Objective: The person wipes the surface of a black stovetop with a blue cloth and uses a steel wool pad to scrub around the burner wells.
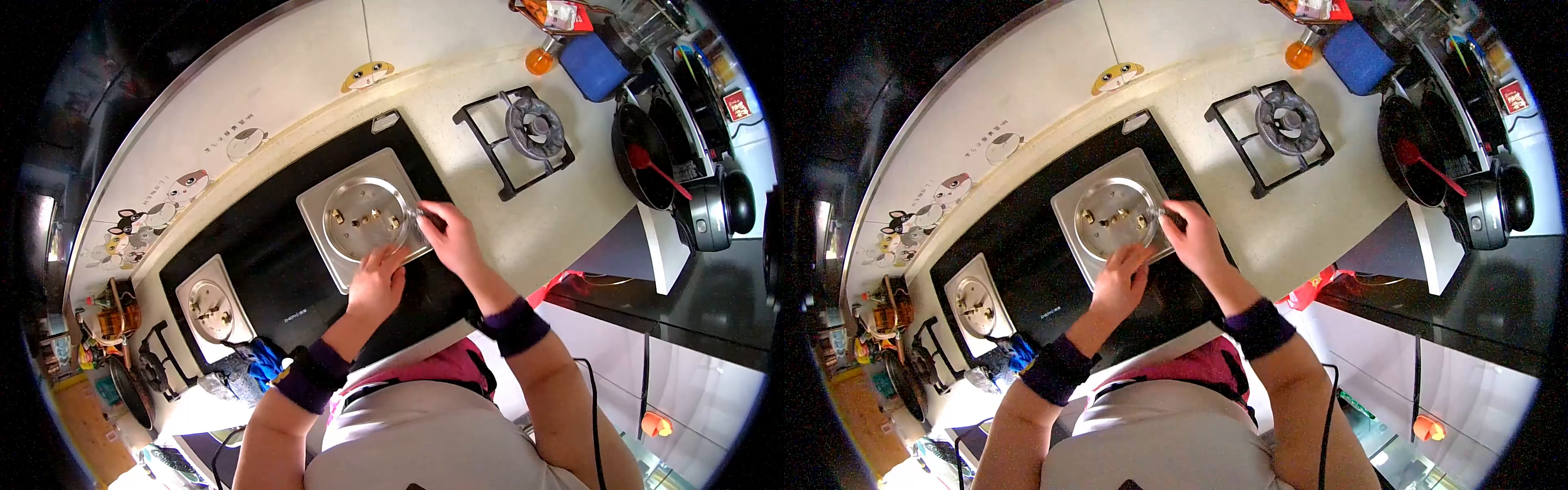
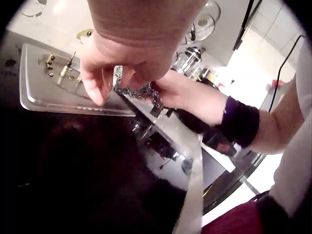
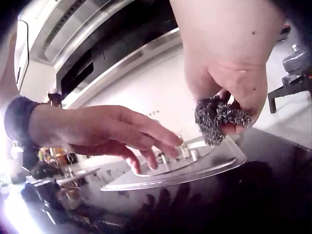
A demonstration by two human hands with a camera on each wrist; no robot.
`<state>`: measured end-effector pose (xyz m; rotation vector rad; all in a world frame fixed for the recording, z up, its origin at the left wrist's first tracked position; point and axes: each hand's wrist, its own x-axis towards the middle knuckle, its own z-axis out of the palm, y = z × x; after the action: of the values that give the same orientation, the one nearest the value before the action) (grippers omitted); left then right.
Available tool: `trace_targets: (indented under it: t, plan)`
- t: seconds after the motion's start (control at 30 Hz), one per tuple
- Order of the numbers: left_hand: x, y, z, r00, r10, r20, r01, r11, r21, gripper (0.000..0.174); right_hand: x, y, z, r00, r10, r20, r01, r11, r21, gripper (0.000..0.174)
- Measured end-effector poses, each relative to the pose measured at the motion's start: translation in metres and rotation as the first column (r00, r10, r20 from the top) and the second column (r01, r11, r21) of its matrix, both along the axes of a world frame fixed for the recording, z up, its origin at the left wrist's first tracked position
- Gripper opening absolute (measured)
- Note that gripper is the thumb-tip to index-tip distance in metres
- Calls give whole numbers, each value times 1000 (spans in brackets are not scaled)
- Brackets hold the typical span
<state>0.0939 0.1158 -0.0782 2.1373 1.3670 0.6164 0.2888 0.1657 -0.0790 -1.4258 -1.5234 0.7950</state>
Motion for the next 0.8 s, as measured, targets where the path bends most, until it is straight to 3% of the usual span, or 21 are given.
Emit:
trace_targets:
  t: [0.03, 0.13, 0.27, 0.4, 0.63, 0.8]
  plan:
    - [-1, 4, 5, 999, 17, -31, -15, 998, 59, 38, 0, 12, -3, 998, 24, 50, -22, 999, -40, 25]
    - [-5, 6, 6, 986, -5, -167, 22, 995, 101, 43, -9, 36, -7, 893, 140, 428, -186, 980, 67, 21]
    - [-12, 4, -6, 964, -55, -259, 68, 997, 40, 47, -7, 43, -10, 714, 284, 640, -434, 896, 87, 17]
    - [-12, -1, -6, 948, -71, -310, 94, 994, 62, 51, 0, 42, -10, 666, 328, 671, -548, 824, 141, 11]
    - [-11, 0, -5, 936, -93, -339, 122, 990, 65, 54, -8, 63, -22, 779, 289, 556, -447, 878, 171, 2]
    - [-12, 1, -9, 934, -100, -342, 118, 992, 32, 55, -11, 56, -12, 763, 350, 544, -386, 921, -50, 3]
